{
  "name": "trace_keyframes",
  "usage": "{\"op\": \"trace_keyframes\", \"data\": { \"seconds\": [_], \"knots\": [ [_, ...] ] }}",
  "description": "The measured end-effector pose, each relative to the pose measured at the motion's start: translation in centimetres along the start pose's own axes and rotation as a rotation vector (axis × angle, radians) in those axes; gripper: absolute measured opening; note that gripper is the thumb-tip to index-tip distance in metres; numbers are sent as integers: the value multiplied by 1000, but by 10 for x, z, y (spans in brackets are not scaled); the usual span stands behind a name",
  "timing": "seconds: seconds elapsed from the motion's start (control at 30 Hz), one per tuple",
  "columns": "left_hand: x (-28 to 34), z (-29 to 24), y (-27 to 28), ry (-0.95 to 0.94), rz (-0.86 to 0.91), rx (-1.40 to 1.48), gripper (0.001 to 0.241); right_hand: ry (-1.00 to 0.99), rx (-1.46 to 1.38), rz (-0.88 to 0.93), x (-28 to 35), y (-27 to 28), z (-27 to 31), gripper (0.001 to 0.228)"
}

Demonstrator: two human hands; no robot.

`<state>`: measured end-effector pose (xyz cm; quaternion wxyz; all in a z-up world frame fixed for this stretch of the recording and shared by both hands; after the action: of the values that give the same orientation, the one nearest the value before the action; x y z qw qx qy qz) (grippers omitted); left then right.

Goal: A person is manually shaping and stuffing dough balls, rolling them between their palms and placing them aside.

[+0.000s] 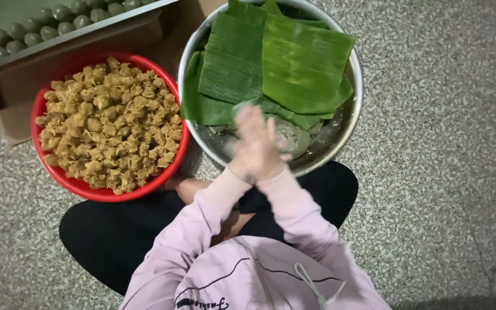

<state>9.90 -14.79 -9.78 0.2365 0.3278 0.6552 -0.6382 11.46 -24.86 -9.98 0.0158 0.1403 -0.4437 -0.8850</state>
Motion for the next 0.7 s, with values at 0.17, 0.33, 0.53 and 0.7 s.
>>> {"op": "trace_keyframes", "data": {
  "seconds": [0.17,0.33,0.53,0.7],
  "knots": [
    [57,-20,76,290,-589,-77,53,303,-361,-375,-8,53,134,20],
    [-15,-15,-21,509,-625,414,61,112,-98,-303,-10,19,47,63],
    [29,-31,11,595,-1044,95,55,-299,-875,-522,15,76,4,25],
    [30,-41,10,564,-1020,112,52,-331,-758,-412,24,58,2,18]
  ]
}}
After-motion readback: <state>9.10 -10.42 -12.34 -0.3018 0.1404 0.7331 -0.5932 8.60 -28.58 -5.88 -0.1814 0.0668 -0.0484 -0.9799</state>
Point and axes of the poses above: each hand's wrist, its own x-axis away from the middle knuckle, its own y-axis out of the back of the hand, z = x × y, the point moved 3 cm from there along -x, towards the middle knuckle, and after that the axes turned 1 degree about x, right-handed, at the moved point
